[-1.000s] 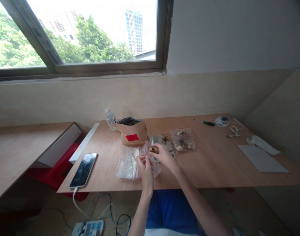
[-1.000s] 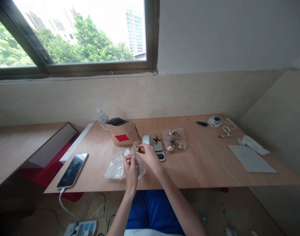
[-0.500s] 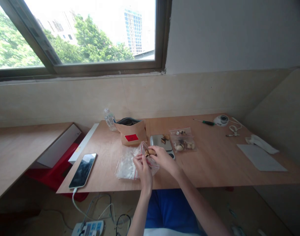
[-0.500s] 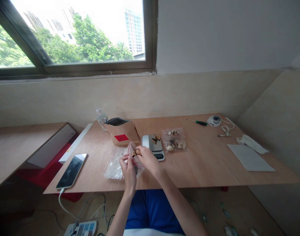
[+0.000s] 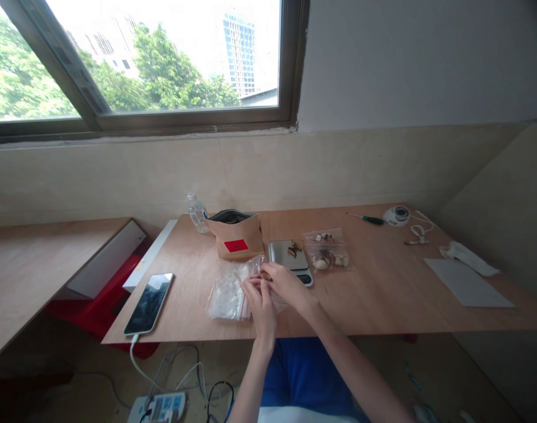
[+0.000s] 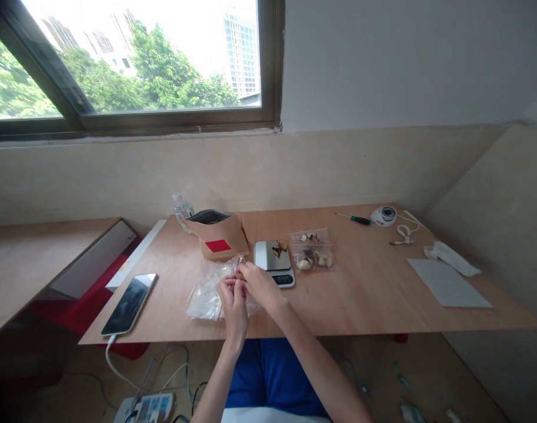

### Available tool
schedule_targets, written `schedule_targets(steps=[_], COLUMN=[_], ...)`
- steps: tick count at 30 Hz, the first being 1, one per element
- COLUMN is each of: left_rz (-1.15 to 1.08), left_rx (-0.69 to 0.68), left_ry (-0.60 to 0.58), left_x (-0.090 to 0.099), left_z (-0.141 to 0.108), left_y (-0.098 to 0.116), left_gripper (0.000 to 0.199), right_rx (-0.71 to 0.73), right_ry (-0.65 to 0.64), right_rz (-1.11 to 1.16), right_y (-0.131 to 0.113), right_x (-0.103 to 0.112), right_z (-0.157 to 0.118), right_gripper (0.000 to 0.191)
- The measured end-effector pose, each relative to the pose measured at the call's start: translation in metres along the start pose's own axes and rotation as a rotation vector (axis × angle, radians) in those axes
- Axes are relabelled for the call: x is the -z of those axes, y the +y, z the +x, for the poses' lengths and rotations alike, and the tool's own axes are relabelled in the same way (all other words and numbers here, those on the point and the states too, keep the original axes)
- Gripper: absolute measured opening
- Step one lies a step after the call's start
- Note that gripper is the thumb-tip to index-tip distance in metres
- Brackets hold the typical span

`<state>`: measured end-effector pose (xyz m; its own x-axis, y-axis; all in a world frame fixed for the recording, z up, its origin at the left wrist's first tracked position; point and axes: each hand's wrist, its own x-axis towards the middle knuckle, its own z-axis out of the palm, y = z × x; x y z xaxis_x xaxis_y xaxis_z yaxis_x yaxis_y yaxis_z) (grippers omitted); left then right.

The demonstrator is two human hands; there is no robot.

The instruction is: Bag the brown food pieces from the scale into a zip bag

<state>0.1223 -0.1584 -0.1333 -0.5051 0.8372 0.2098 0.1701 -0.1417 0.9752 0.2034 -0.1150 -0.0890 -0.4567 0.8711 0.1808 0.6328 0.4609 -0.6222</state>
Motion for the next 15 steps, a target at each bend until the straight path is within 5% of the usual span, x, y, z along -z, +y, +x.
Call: schedule_targets(steps=[5, 15], left_rz=[0.165, 0.059], left_rx=[-0.083, 0.043], left_ry=[-0.016, -0.029], left_x=[0.006, 0.002], left_z=[0.0, -0.014], left_y=[0.006, 0.015], left_gripper=[0.014, 0.02], right_rx=[0.087, -0.105], right_ry=[-0.039, 0.145], right_rz=[0.122, 0.158], right_y=[0.005, 0.001], right_x=[-0.003, -0.011], right_z=[0.002, 0.005], right_gripper=[0.011, 0.009])
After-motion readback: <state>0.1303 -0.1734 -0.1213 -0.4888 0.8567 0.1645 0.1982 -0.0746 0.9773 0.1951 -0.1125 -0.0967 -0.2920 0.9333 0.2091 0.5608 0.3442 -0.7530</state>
